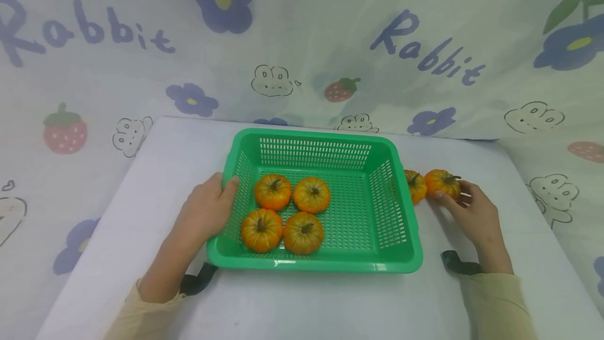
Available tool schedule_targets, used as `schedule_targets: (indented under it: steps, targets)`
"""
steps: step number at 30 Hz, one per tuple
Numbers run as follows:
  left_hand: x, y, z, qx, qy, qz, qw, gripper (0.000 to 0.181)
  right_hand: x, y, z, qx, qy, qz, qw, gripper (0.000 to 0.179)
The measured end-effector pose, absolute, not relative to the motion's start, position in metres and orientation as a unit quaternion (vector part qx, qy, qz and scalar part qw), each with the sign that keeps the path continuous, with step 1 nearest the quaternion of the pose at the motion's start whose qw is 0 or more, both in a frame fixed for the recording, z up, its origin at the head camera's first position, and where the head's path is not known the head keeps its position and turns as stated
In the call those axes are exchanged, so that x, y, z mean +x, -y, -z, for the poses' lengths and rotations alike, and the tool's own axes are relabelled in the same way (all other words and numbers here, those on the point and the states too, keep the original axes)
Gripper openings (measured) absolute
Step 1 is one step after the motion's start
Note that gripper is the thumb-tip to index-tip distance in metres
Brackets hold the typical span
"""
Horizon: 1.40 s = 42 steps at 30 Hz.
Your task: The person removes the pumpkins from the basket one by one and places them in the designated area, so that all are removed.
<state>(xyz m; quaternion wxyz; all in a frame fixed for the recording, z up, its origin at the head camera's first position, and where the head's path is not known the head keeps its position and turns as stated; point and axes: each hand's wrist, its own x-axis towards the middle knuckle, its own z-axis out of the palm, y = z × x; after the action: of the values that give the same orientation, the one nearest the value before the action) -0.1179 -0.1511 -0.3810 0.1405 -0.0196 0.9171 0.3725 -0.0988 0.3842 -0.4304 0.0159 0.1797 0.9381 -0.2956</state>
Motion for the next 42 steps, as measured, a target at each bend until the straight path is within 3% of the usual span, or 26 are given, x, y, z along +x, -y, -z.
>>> schedule_targets:
  steps: [42]
  targets:
    - [-0.1194,0.1501,0.3829,-0.024,-0.915,-0.376,0.145,0.053,-0.1000,-0.3846,0.4298,0.160,-0.946,0.276,0.049,0.113]
